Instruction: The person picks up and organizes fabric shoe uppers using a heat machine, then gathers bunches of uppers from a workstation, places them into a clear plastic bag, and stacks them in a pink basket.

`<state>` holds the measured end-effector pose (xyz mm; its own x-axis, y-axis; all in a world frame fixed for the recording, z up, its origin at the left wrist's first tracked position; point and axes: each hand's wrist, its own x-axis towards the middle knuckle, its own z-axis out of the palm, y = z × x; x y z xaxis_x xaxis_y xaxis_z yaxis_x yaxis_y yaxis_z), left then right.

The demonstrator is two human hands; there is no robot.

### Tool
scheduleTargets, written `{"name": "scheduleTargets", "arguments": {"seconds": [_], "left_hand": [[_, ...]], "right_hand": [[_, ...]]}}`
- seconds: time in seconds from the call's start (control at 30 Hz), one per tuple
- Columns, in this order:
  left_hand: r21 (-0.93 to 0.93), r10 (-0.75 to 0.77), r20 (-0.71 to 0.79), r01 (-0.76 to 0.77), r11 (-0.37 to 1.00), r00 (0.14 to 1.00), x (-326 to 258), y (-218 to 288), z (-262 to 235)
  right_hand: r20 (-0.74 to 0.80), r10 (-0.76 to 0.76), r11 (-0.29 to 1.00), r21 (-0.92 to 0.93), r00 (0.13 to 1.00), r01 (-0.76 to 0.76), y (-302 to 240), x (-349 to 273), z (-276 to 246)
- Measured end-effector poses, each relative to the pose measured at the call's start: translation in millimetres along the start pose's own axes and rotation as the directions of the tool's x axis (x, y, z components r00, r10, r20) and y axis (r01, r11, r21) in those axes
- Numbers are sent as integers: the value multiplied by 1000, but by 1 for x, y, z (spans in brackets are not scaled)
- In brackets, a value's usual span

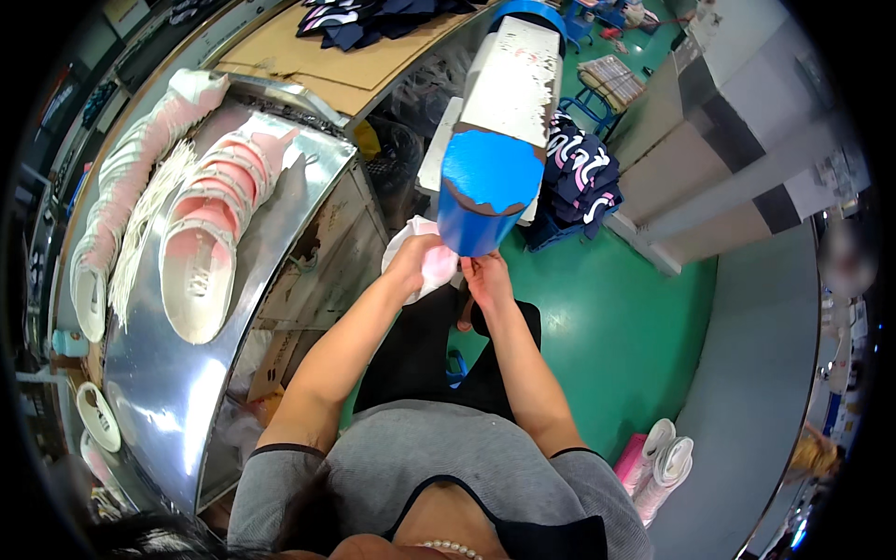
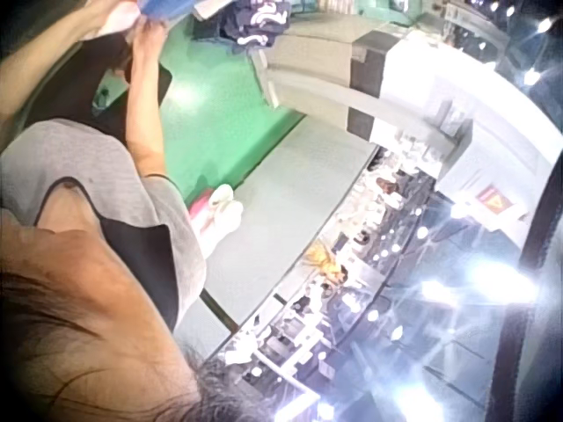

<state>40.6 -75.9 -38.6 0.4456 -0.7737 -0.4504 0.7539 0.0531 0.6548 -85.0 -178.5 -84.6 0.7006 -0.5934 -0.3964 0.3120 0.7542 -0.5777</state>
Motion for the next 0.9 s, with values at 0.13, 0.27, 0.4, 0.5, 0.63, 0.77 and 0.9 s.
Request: {"name": "scheduleTargets", "arguments": {"seconds": [0.13,0.27,0.4,0.5,0.63,0.77,0.9], "left_hand": [[-380,-88,-155,23,925,984,5,-8,-10],[-685,76,-123,-140,715,989,-30,2,-72],[-263,285,-213,-336,904,935,-184,22,-75],[-9,376,-346,-404,915,859,-251,7,-89],[-77,293,-414,-354,932,862,-277,2,-118],[-197,180,-460,-298,934,869,-260,-2,-132],[-215,44,-615,-222,951,787,-269,14,-135]], "right_hand": [[52,-66,988,-139,996,73,-1,-2,2],[-16,-62,715,-699,998,33,16,-42,-9],[393,161,-299,-855,906,424,51,-20,14],[297,121,-659,-690,947,300,96,49,31],[163,319,-892,-281,934,354,126,155,59],[60,179,-940,-283,982,188,114,263,41],[-99,224,-973,-85,970,216,163,269,61]]}}
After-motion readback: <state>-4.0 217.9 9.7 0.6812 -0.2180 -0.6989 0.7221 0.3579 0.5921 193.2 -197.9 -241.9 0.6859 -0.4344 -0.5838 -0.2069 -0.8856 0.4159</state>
